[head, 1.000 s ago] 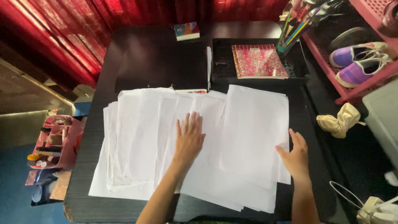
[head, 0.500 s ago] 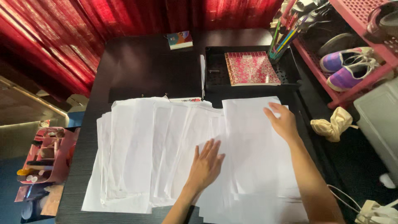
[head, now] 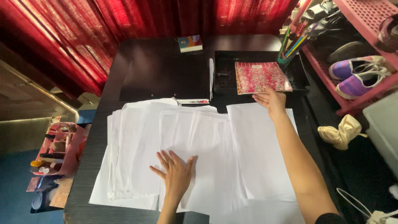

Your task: The person organizes a stack of white papers on a dark desk, separating them into smaller piles and aligning the edges. They then place three patterned notebooks on the papers and arrange a set of colored pencils and pens into a glass holder.

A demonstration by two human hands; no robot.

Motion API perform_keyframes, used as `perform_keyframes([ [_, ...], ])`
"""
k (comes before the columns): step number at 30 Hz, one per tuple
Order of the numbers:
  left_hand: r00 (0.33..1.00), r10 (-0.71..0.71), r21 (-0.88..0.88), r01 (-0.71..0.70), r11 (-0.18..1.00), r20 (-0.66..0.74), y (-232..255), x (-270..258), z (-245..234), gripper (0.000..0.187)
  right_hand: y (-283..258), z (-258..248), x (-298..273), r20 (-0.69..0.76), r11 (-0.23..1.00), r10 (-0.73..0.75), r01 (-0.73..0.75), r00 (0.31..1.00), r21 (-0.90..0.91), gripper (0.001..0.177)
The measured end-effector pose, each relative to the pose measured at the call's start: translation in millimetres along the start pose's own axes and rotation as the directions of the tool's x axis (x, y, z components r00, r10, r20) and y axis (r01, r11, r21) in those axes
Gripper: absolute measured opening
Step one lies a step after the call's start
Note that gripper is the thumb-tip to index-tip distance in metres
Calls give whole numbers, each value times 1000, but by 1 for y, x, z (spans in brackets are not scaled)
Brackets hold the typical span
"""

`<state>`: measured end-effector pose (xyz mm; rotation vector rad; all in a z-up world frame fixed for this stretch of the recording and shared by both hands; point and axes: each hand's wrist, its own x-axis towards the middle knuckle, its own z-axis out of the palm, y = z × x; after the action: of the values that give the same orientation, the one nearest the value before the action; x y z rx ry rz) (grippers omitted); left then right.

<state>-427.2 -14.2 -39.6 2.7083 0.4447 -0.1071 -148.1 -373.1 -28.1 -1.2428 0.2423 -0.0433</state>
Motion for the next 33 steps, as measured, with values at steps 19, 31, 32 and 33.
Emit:
perform_keyframes([
  [19, 981, -50, -946, 165, -278, 185, 10, -35, -5, 35, 54, -28, -314, 446, 890, 390, -205, 805, -408, 38],
  [31, 959, -279, -980, 106, 171, 55, -99, -43, -1, 54, 3, -92, -290, -69, 971, 48, -63, 996, -230, 34],
  [32, 955, -287, -985, 121, 125, 81, -107, -44, -20, 50, -4, -94, -286, -102, 990, 9, -24, 995, -138, 34],
  [33, 946, -307, -986, 137, 94, 102, -113, -46, -38, 50, -11, -94, -282, -113, 977, 74, -95, 991, -190, 33],
])
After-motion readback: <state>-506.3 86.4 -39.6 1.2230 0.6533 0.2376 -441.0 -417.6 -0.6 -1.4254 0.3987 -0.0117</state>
